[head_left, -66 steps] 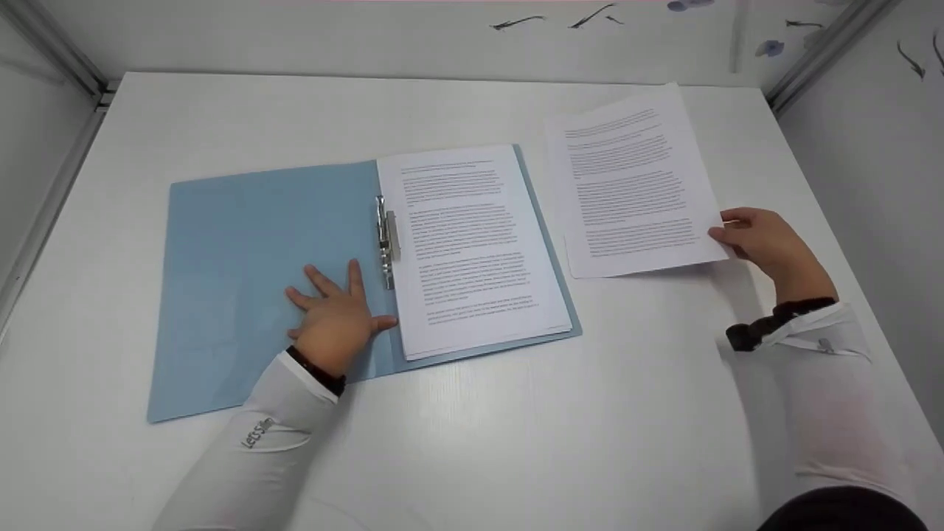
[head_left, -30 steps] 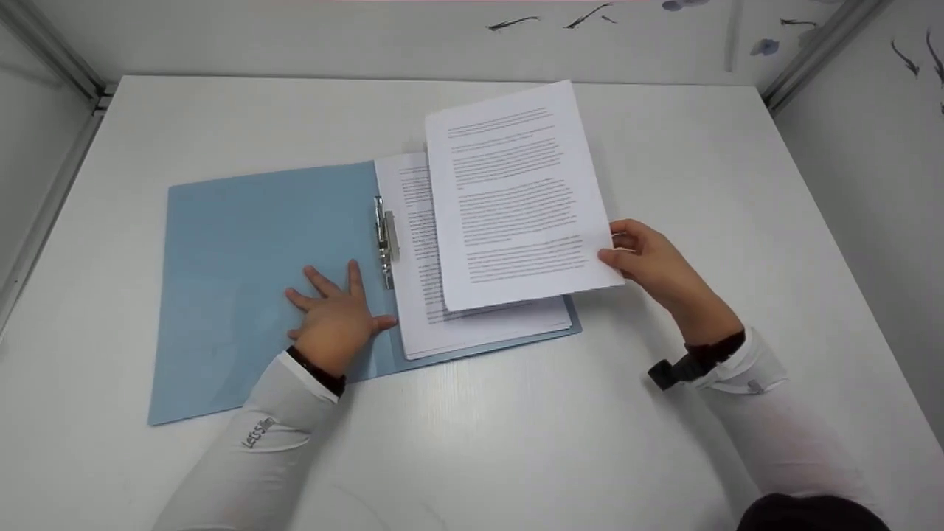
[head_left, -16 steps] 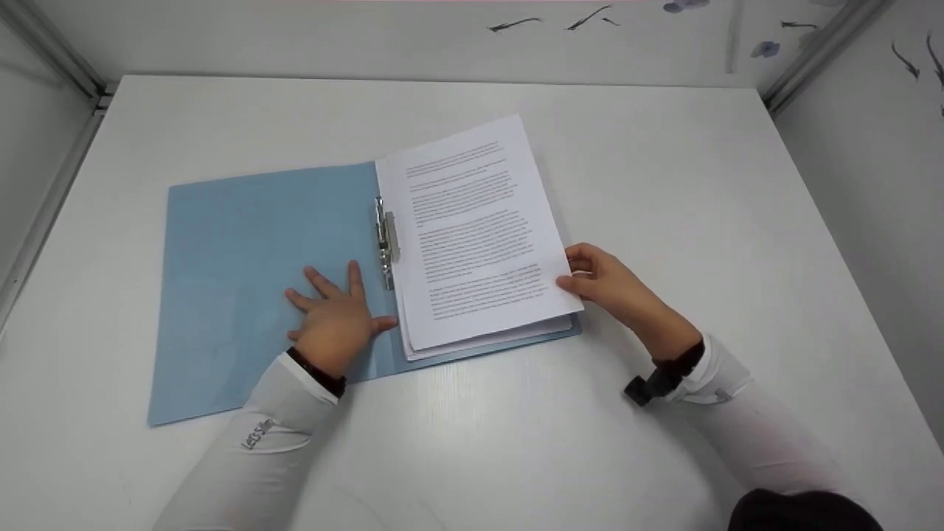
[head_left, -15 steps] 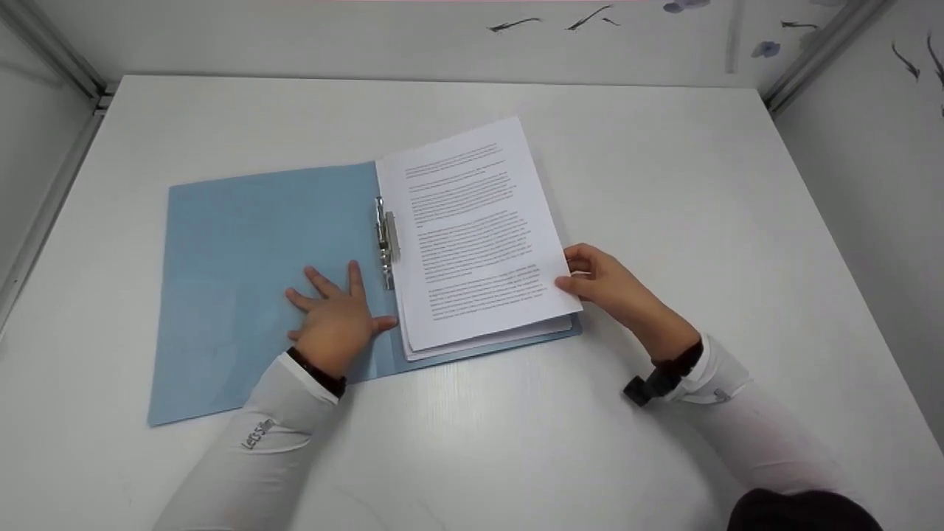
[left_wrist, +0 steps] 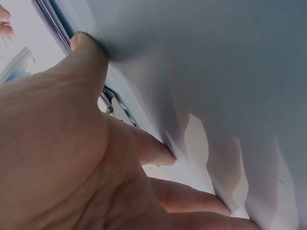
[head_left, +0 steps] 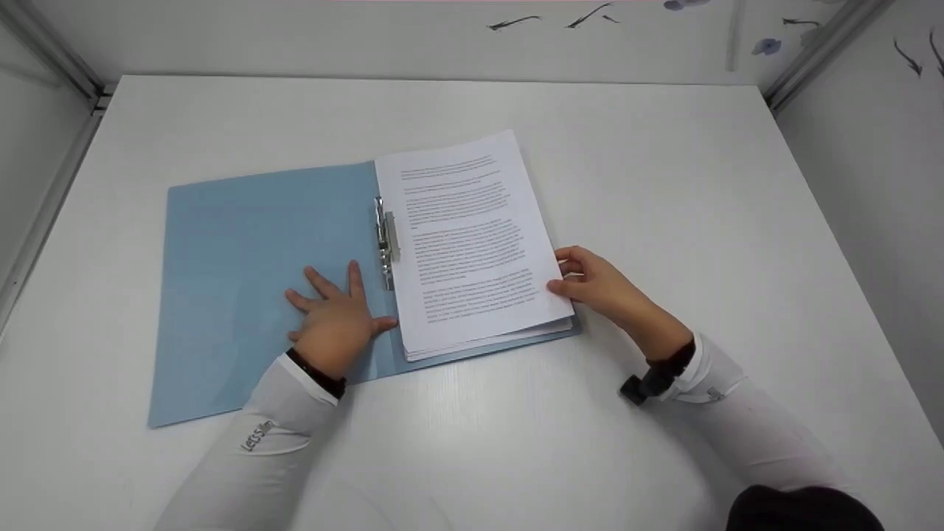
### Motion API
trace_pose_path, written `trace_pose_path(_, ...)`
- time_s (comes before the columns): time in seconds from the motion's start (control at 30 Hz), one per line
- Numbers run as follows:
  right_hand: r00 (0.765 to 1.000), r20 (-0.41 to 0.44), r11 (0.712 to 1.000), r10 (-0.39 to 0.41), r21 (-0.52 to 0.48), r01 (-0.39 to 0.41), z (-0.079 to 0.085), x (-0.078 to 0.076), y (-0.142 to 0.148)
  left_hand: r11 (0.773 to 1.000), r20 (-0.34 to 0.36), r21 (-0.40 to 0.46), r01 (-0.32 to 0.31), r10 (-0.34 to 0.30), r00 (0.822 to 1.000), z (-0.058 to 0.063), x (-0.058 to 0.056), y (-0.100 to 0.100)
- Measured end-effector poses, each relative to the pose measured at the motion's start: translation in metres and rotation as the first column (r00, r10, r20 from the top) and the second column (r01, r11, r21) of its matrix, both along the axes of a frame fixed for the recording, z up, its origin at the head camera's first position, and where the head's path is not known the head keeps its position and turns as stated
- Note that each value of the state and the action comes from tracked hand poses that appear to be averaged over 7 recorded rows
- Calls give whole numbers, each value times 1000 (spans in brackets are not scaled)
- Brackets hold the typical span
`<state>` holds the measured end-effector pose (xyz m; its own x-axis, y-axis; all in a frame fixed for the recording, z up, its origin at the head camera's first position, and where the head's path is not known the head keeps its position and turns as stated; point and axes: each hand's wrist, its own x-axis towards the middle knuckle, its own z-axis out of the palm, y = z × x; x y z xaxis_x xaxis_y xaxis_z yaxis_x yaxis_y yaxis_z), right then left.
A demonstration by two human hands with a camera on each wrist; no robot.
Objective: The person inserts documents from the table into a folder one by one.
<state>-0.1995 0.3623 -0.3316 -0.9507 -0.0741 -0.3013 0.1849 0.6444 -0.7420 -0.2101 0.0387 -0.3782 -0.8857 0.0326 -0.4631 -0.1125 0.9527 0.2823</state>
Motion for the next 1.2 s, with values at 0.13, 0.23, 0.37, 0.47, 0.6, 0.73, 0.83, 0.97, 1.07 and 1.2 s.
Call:
trace_pose_path(0.13,1000,-7,999,6,41,-6,1,1,0,1000,2,13,-8,8,1000,0,1,-1)
trace_pose_path(0.23,1000,-21,998,9,59,-8,1,2,1,1000,-4,11,-4,4,1000,0,2,-1)
trace_pose_path(0.37,999,-45,996,1,86,3,1,3,5,1000,-15,8,6,-5,1000,0,3,-1)
trace_pose_path(0.47,997,-69,994,-27,107,34,2,4,8,1000,-17,5,14,-14,1000,-1,2,-1)
trace_pose_path(0.6,992,-100,991,-73,106,84,5,4,12,999,-16,-16,35,-35,999,-2,0,-2)
trace_pose_path(0.73,988,-124,991,-87,93,99,8,4,16,998,-35,-47,47,-48,998,-4,-2,-1)
trace_pose_path(0.83,987,-134,991,-89,89,101,11,2,19,996,-51,-77,48,-53,997,-5,-3,1)
trace_pose_path(0.97,985,-143,991,-95,77,107,17,-1,21,988,-76,-133,77,-88,993,-3,-4,5)
trace_pose_path(1.07,986,-142,992,-83,81,95,22,-4,20,984,-92,-149,98,-113,989,-2,-5,10)
trace_pose_path(1.2,990,-129,991,-51,117,66,29,-9,18,983,-96,-134,127,-140,985,-1,-8,17)
